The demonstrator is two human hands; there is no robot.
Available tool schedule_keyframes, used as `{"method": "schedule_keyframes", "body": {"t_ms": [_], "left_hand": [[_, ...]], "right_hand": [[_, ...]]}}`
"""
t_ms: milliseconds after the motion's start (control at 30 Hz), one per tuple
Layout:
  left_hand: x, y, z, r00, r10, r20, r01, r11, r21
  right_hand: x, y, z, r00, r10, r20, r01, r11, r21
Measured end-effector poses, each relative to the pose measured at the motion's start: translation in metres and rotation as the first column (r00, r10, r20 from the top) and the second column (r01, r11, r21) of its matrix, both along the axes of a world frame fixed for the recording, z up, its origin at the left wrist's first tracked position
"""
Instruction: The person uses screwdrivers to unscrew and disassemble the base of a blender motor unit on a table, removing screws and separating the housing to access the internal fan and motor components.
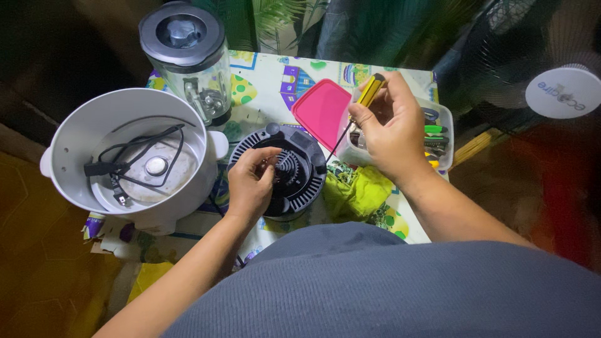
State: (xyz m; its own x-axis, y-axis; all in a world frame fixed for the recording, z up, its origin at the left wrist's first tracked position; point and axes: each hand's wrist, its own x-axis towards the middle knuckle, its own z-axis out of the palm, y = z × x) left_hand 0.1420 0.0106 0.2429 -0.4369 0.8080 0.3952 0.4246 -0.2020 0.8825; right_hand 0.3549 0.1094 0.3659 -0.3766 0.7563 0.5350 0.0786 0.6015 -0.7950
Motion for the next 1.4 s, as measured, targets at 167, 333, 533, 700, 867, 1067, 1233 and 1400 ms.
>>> {"method": "schedule_keyframes", "body": {"t_ms": [167, 333, 533, 700, 867, 1067, 1233, 1400], "left_hand": [[0.001, 0.0, 0.0, 1.0, 0.008, 0.014, -0.009, 1.0, 0.006], [0.002, 0.0, 0.0, 0.998, 0.034, 0.054, -0.032, 0.999, -0.032], [0.005, -0.004, 0.003, 0.982, 0.19, 0.015, -0.191, 0.98, 0.049], [0.002, -0.011, 0.004, 0.944, 0.326, -0.045, -0.322, 0.944, 0.076], [-0.021, -0.012, 0.001, 0.869, 0.471, -0.149, -0.455, 0.881, 0.128], [-0.053, -0.003, -0.001, 0.926, 0.292, -0.239, -0.289, 0.956, 0.049], [-0.067, 0.039, -0.001, 0.964, 0.191, -0.183, -0.22, 0.962, -0.16], [-0.063, 0.056, -0.007, 0.949, 0.207, -0.236, -0.283, 0.891, -0.356]], "right_hand": [[-0.002, -0.005, -0.002, 0.998, -0.016, 0.055, 0.018, 0.999, -0.036], [-0.004, -0.005, -0.001, 1.0, 0.02, -0.013, -0.019, 0.999, 0.036], [-0.006, 0.005, 0.006, 0.985, 0.002, 0.173, 0.01, 0.998, -0.065], [-0.007, 0.007, 0.009, 0.997, -0.049, 0.062, 0.049, 0.999, 0.001], [-0.013, 0.014, 0.012, 0.998, -0.067, 0.02, 0.066, 0.997, 0.029], [-0.027, 0.018, 0.008, 0.999, 0.027, -0.025, -0.028, 0.999, -0.029], [-0.036, 0.019, 0.003, 0.997, 0.067, -0.047, -0.068, 0.998, -0.017], [-0.052, 0.028, 0.004, 0.982, 0.132, -0.136, -0.144, 0.986, -0.083]]}}
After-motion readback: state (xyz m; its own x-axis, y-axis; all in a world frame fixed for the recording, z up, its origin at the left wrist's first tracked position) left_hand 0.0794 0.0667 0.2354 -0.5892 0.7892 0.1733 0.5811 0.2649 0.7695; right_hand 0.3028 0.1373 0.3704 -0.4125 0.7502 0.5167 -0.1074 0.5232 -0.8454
